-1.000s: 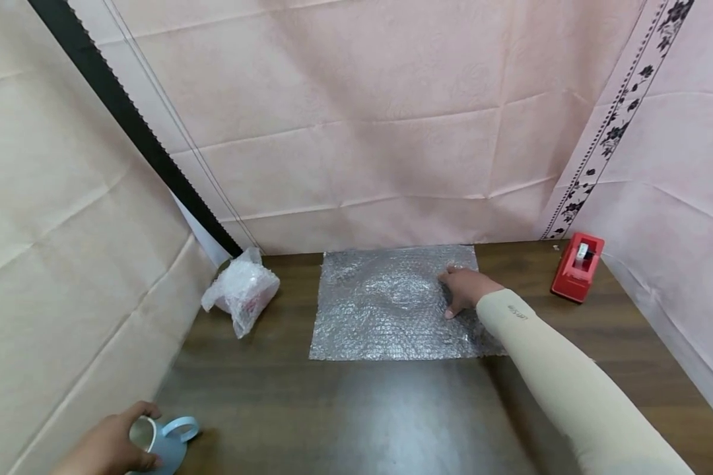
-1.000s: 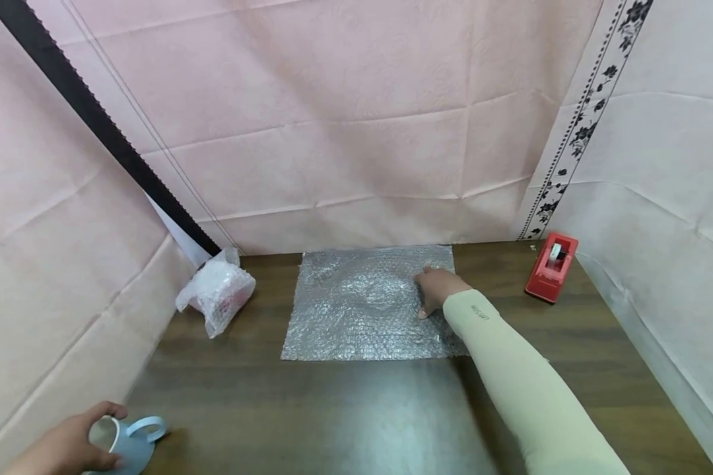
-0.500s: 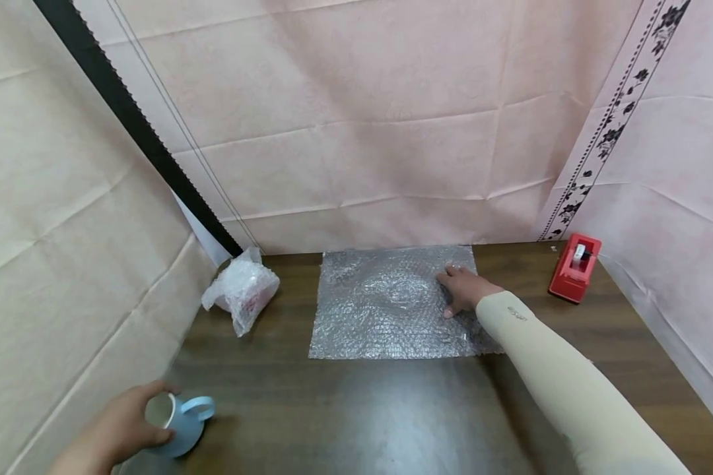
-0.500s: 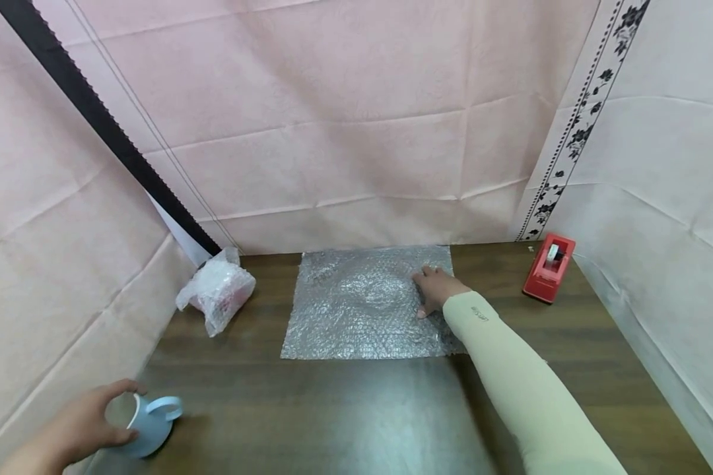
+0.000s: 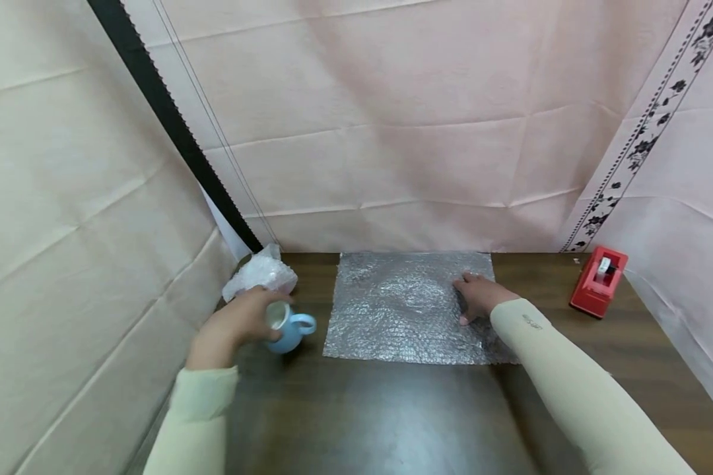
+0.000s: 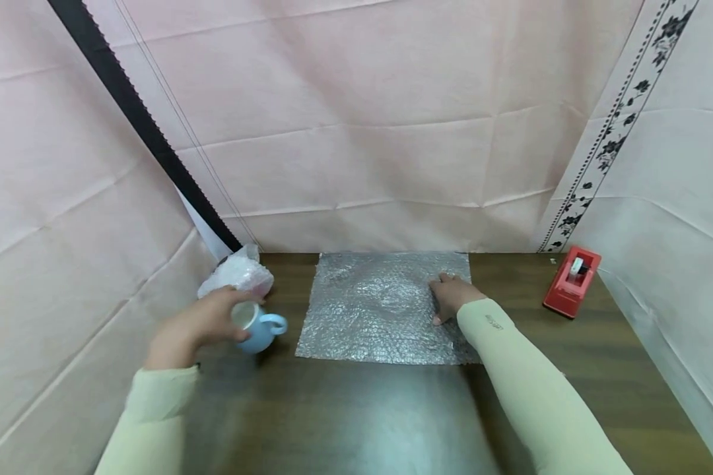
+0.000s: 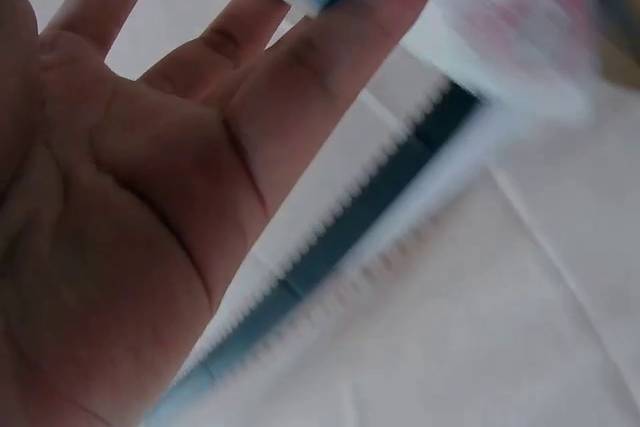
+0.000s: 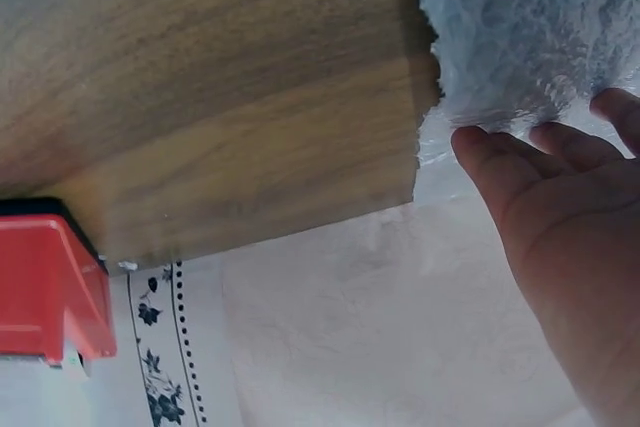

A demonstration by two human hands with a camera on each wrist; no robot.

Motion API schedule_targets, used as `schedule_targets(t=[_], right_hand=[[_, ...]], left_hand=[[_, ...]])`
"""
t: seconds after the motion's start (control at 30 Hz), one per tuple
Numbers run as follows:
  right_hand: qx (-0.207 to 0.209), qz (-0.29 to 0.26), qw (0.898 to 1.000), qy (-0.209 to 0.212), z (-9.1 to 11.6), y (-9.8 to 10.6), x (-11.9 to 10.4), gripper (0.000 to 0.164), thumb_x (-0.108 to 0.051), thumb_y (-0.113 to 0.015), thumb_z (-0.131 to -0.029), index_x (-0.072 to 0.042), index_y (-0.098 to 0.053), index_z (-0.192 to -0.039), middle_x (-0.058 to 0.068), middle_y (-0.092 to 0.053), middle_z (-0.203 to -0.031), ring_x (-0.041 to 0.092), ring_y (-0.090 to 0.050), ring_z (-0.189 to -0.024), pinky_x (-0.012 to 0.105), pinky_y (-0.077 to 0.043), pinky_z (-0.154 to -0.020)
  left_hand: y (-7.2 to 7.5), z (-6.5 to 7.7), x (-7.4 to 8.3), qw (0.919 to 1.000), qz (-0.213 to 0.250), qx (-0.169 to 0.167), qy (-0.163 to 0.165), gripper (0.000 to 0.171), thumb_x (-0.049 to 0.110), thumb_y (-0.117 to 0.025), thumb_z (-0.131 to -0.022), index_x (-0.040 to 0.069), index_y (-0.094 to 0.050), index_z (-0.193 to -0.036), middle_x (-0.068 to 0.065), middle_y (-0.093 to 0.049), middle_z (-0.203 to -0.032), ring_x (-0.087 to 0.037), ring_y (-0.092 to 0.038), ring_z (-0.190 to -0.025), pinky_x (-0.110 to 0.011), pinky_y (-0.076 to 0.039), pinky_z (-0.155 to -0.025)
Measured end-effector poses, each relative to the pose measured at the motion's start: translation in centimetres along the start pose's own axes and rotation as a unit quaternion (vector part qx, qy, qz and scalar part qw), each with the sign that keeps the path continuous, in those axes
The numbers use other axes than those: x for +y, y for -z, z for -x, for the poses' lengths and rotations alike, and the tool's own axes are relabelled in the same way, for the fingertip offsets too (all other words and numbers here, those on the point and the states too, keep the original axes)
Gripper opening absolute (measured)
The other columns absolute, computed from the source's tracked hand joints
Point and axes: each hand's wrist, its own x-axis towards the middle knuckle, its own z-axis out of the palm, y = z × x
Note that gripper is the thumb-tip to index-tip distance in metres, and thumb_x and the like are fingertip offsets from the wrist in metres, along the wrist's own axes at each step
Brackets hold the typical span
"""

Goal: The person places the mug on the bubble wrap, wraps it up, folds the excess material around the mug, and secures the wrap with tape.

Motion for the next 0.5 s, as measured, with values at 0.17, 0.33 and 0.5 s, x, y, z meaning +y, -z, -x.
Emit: schedule_targets(t=[0.17, 0.33, 0.5], right_hand=[[0.002, 0.004, 1.000, 0.002, -0.4, -0.2, 0.8, 0.116, -0.050, -0.100, -0.084, -0.006, -0.042, -0.175, 0.035, -0.026, -0.184, 0.064, -0.026, -0.169, 0.079, -0.034, -0.131], [-0.003, 0.009, 1.000, 0.004, -1.2, -0.6, 1.4, 0.120, -0.053, -0.099, -0.083, -0.006, -0.040, -0.176, 0.036, -0.025, -0.184, 0.064, -0.026, -0.169, 0.079, -0.034, -0.132], [-0.010, 0.029, 1.000, 0.002, -1.6, -1.1, 1.4, 0.120, -0.054, -0.098, -0.085, -0.007, -0.038, -0.177, 0.035, -0.024, -0.184, 0.065, -0.026, -0.168, 0.079, -0.037, -0.130]], left_hand=[[-0.5, -5.8, 3.9, 0.9989, 0.041, -0.016, 0.012, 0.079, 0.013, -0.098, -0.083, 0.005, -0.066, -0.154, -0.016, -0.077, -0.133, -0.031, -0.073, -0.112, -0.050, -0.063, -0.095], [-2.0, -10.6, 7.7, 0.9984, 0.040, -0.018, -0.036, 0.080, 0.019, -0.097, -0.086, 0.004, -0.064, -0.157, -0.014, -0.078, -0.134, -0.028, -0.072, -0.110, -0.046, -0.063, -0.095], [-4.4, -14.3, 11.1, 0.9959, 0.038, -0.015, -0.081, 0.080, 0.024, -0.097, -0.089, 0.011, -0.064, -0.160, -0.010, -0.074, -0.149, -0.027, -0.070, -0.118, -0.046, -0.062, -0.100]])
